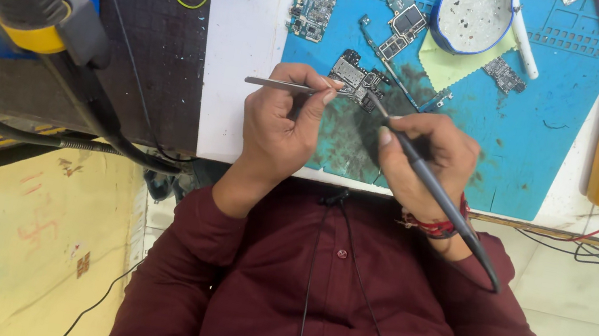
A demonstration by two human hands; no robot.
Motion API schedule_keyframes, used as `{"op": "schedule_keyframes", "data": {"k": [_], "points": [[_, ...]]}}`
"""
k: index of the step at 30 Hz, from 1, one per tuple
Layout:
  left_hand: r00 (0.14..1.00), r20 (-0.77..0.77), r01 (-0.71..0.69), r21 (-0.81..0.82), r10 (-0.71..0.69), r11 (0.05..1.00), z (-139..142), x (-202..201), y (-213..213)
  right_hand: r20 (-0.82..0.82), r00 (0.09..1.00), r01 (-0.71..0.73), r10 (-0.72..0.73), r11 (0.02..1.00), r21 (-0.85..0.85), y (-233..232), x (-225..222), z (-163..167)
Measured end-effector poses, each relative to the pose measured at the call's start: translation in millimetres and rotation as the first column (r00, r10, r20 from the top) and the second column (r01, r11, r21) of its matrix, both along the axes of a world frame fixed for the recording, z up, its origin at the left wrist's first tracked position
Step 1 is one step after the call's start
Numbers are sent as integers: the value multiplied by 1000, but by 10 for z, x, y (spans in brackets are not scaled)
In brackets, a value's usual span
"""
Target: The person uses a soldering iron and tweezers to apply solder to a small circuit board. They repeatedly heat and add solder to specific points on the board while holding it steady with tweezers.
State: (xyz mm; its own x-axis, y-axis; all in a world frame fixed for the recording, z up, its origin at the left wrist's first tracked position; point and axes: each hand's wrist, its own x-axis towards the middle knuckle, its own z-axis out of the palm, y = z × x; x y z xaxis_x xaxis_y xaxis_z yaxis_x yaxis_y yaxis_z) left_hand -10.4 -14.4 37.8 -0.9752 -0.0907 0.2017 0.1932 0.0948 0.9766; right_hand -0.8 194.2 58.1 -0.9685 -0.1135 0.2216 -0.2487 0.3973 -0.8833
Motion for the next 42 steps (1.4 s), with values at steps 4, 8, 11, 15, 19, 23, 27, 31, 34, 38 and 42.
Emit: {"op": "schedule_keyframes", "data": {"k": [4,8,11,15,19,23,27,31,34,38,42], "points": [[1000,-2,1,-21,-1,1000,-5,-38,8,-1,1000,-19,19,999,50,3,-75,17],[1000,-23,-5,-21,5,1000,-15,-36,9,-27,998,-54,55,997,60,-3,-95,33],[1000,0,12,13,-12,1000,-29,-14,-7,2,999,-43,43,999,16,-27,-73,9],[1000,4,10,-3,-10,1000,-42,0,-6,-17,999,-50,52,996,75,-22,-64,-11],[1000,12,0,-18,0,1000,-45,7,-1,-4,999,-52,52,997,50,-20,-55,-16],[1000,-22,-2,-20,2,1000,-50,14,0,7,998,-56,56,997,45,-23,-42,-21],[1000,-15,5,-9,-5,1000,-52,26,2,-14,998,-55,57,996,67,-18,-38,-16],[1000,-7,3,-9,-3,1000,-46,37,6,-2,998,-57,58,997,61,-21,-33,-7],[1000,-5,0,-22,0,1000,-41,40,4,4,998,-55,55,998,40,-24,-31,-7],[1000,-15,-7,-33,7,999,-40,35,-3,-3,998,-57,57,997,57,-28,-42,-11],[1000,-12,-4,-33,3,999,-44,38,-10,-8,998,-59,59,996,60,-34,-35,-11]]}}
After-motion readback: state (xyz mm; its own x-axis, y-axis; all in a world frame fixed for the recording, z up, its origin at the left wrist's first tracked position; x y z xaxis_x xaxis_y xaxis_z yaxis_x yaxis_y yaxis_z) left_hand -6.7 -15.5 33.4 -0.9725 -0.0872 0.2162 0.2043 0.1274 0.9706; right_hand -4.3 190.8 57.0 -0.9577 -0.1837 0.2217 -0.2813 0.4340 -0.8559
